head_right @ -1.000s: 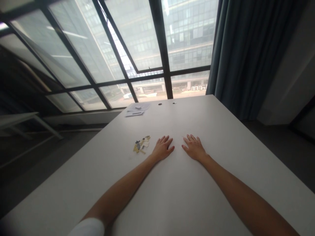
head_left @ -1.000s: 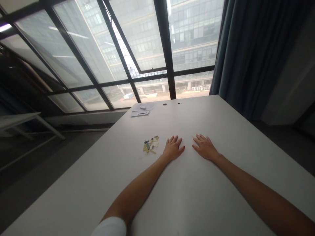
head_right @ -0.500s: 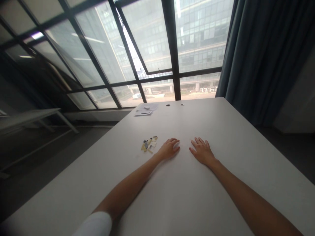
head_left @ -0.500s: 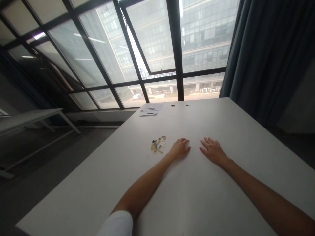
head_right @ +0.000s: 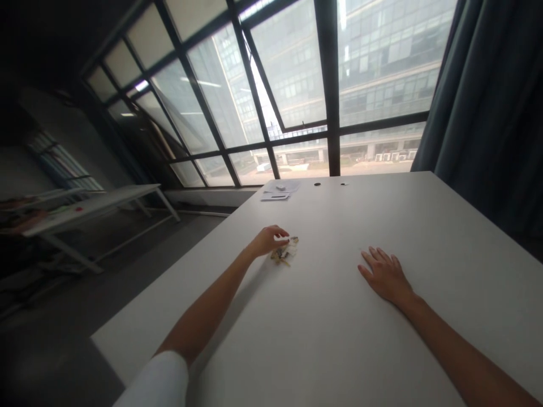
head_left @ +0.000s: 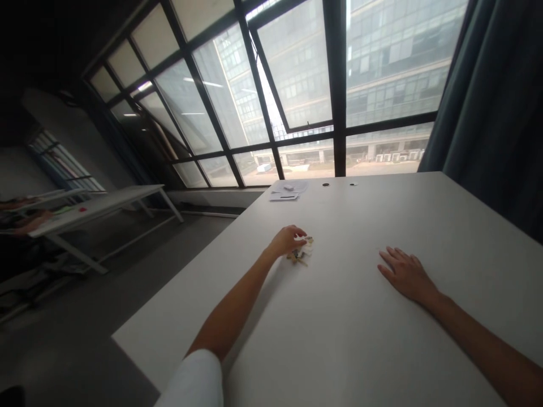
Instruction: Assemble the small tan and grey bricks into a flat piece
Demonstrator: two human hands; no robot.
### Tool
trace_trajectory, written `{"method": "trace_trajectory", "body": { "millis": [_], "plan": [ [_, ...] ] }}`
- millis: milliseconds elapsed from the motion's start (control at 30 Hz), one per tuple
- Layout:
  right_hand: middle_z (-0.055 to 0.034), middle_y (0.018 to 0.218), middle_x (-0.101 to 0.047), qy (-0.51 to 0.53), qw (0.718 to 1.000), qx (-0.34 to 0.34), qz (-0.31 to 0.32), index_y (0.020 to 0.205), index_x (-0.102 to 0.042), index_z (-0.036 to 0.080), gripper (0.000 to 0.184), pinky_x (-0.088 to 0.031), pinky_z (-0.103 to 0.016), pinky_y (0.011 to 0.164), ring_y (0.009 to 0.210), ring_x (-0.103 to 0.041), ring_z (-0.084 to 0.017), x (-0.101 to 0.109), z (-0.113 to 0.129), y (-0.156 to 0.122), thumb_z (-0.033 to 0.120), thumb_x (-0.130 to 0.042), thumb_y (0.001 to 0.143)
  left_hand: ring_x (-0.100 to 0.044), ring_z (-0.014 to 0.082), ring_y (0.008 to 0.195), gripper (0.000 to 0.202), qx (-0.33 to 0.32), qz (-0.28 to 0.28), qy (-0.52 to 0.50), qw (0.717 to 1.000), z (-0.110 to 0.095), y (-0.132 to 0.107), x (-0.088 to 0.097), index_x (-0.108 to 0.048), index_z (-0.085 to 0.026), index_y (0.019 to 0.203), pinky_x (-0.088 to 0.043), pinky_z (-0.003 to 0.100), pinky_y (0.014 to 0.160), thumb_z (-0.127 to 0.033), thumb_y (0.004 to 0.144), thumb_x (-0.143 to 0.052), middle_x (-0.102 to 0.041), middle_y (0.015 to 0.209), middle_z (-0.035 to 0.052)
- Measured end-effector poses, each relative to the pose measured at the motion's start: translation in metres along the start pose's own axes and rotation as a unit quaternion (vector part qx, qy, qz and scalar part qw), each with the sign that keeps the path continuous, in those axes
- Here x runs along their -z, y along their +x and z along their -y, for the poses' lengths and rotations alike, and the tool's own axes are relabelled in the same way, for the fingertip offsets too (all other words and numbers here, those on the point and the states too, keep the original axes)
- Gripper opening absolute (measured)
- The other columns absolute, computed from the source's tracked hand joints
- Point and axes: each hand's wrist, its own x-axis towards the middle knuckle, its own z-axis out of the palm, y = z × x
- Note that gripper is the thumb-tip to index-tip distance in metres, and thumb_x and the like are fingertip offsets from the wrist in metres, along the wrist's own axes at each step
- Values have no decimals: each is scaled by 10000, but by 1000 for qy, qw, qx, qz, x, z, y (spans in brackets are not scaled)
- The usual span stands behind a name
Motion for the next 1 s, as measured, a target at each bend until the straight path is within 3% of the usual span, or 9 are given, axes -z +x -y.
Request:
{"method": "trace_trajectory", "body": {
  "millis": [133, 267, 433, 600, 767, 1000],
  "plan": [
    [-122, 1564, -412, -1, 1000, 2, -6, 1439, -528, 219, 609, -232, -566, 1167, 1464, -323, -318, -2, -2, 0, 528, -329, 954, -638, 177, 840, 212, 48, -1, 77, 996, 50, -26, -1, -792, -243, 973, -518, 299, 833, -298, 770, -762, -682, 929, 30],
    [-130, 1546, -439, -5, 1000, 3, -16, 1426, -542, 214, 593, -253, -568, 1161, 1453, -342, -317, -3, -4, -1, 523, -342, 960, -633, 208, 919, 289, 43, 19, 82, 996, 77, -39, -12, -781, -244, 1044, -502, 320, 886, -351, 775, -770, -675, 977, 50],
    [-126, 1517, -478, -7, 999, 18, -42, 1391, -571, 220, 551, -301, -563, 1144, 1426, -391, -320, -3, -7, -2, 509, -348, 978, -600, 263, 1029, 469, -4, 44, 70, 997, 92, -35, -17, -744, -266, 1177, -468, 368, 967, -411, 735, -801, -651, 1069, 83],
    [-121, 1515, -483, -10, 999, 17, -47, 1383, -577, 228, 543, -306, -576, 1142, 1419, -404, -319, -4, -7, -2, 508, -343, 981, -591, 266, 1027, 479, -10, 62, 31, 998, 104, -27, -15, -762, -284, 1145, -458, 379, 974, -443, 697, -820, -646, 1062, 81],
    [-126, 1518, -478, -13, 999, 18, -39, 1389, -575, 215, 564, -303, -568, 1147, 1423, -400, -317, -2, -6, -2, 518, -337, 976, -605, 218, 888, 564, -12, 61, -28, 998, 116, -23, -19, -764, -250, 1143, -484, 347, 886, -496, 641, -841, -650, 990, 69],
    [-128, 1510, -487, -8, 999, 15, -37, 1391, -574, 216, 562, -300, -570, 1146, 1429, -391, -318, -1, -4, -2, 511, -340, 975, -567, 163, 794, 479, -8, 82, -89, 993, 118, -19, -23, -773, -219, 1058, -489, 298, 776, -447, 640, -819, -635, 967, 50]
  ]
}}
